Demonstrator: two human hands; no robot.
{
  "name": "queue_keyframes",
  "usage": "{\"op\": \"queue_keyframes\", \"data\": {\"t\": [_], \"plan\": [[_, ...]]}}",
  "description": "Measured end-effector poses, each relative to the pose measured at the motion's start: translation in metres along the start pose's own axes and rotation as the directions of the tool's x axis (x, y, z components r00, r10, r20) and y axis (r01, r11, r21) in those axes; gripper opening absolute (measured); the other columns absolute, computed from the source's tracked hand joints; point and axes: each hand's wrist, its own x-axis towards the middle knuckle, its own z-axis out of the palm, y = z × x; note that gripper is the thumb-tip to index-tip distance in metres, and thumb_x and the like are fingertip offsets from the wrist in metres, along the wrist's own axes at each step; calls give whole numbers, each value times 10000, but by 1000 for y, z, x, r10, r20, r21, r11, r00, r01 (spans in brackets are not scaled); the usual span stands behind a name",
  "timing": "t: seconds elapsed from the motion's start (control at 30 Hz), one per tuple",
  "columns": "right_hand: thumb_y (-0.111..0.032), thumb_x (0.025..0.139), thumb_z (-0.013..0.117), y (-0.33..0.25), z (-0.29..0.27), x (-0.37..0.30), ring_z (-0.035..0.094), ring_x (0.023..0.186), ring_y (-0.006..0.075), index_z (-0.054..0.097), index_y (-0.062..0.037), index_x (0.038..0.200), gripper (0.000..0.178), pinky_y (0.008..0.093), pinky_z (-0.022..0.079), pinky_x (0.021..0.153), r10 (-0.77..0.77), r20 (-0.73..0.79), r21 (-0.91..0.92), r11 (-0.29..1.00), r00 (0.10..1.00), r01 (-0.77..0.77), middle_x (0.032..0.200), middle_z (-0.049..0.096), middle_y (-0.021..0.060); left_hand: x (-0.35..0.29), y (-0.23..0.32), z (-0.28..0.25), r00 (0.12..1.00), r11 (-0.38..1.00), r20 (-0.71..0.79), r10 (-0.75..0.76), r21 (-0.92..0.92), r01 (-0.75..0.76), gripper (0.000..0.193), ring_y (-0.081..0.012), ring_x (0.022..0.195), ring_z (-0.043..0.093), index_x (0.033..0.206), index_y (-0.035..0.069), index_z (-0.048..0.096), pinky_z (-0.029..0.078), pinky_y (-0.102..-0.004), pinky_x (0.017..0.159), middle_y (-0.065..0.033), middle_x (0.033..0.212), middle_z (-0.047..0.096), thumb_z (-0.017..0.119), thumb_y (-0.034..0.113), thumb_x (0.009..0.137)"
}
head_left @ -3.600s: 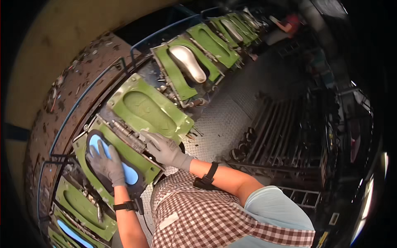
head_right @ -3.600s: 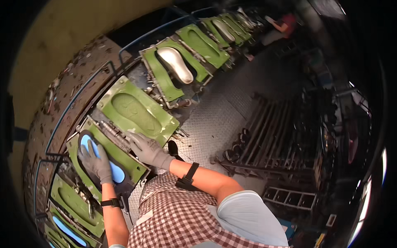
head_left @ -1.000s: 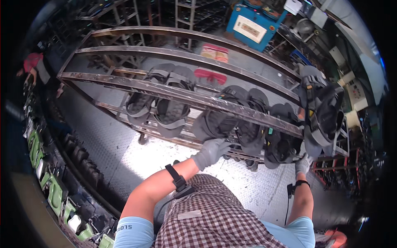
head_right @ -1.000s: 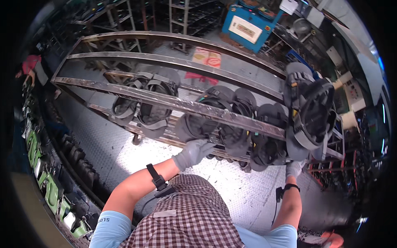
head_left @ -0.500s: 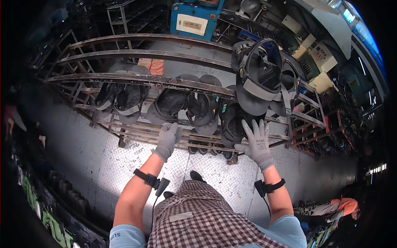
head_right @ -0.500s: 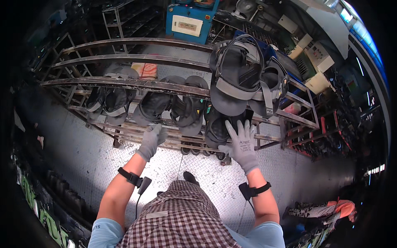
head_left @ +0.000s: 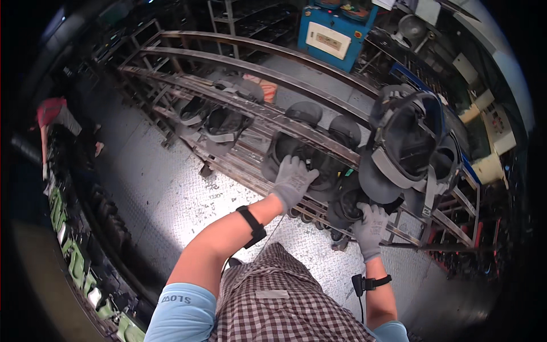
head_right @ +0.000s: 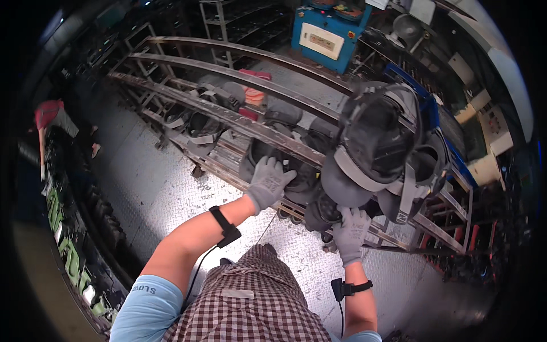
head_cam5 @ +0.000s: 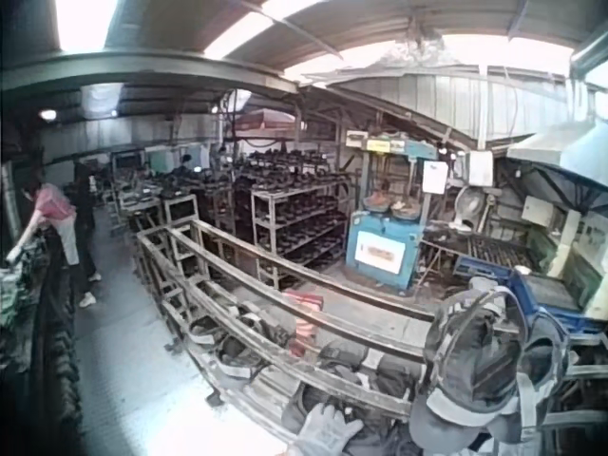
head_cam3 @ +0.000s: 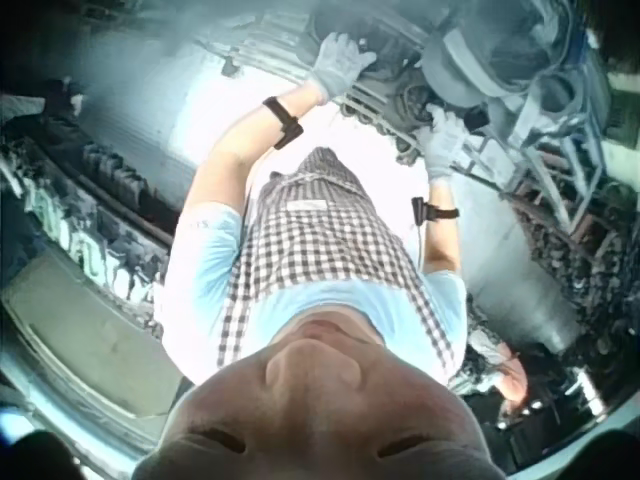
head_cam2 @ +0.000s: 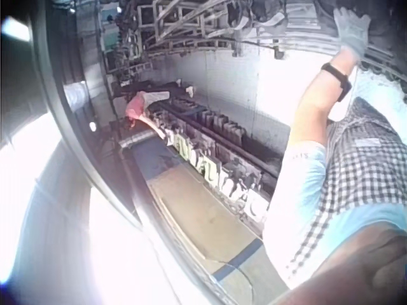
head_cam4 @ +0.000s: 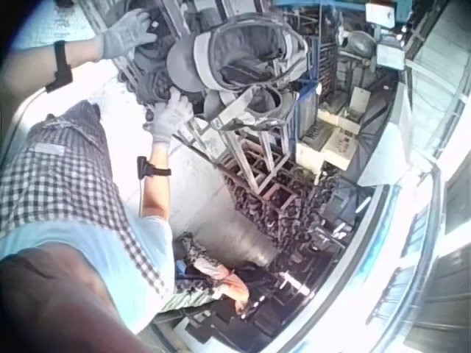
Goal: Manually assemble shoe components onto a production line conveyor.
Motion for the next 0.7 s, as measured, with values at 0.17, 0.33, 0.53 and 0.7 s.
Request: {"op": "queue_keyframes", "data": {"t": [0.17,0.33,0.53,0.7], "plan": [[18,841,695,36,-59,2,601,853,136,620,-14,949,135,306,514,804,89,230,663,714,969,-223,882,646,56,-44,-14,-49,979,820,-31,-203,-551,153,247,-338,1001,632,961,157,724,477,-452,839,-122,979,679,668,165,720],[7,901,678,-76,-118,30,614,978,166,492,13,1423,555,298,504,862,-279,620,683,652,733,-329,1196,638,100,-234,-75,-145,899,380,258,-354,-839,390,322,-338,984,664,1039,46,670,517,-436,857,-152,1015,689,589,53,727],[77,726,553,-368,53,65,552,734,104,586,-2,933,225,268,449,663,-824,445,835,523,351,169,775,582,17,-511,-117,-159,256,-81,296,-920,-784,616,264,-229,913,685,1002,88,659,514,-372,793,-84,911,688,599,55,747],[12,669,637,-705,100,3,640,897,337,660,-83,932,281,428,476,809,-999,-30,821,-47,-38,569,888,664,110,-693,-162,-170,-400,-217,-197,-895,-592,776,285,-375,971,634,1027,104,641,508,-455,838,-163,977,619,587,71,749]]}}
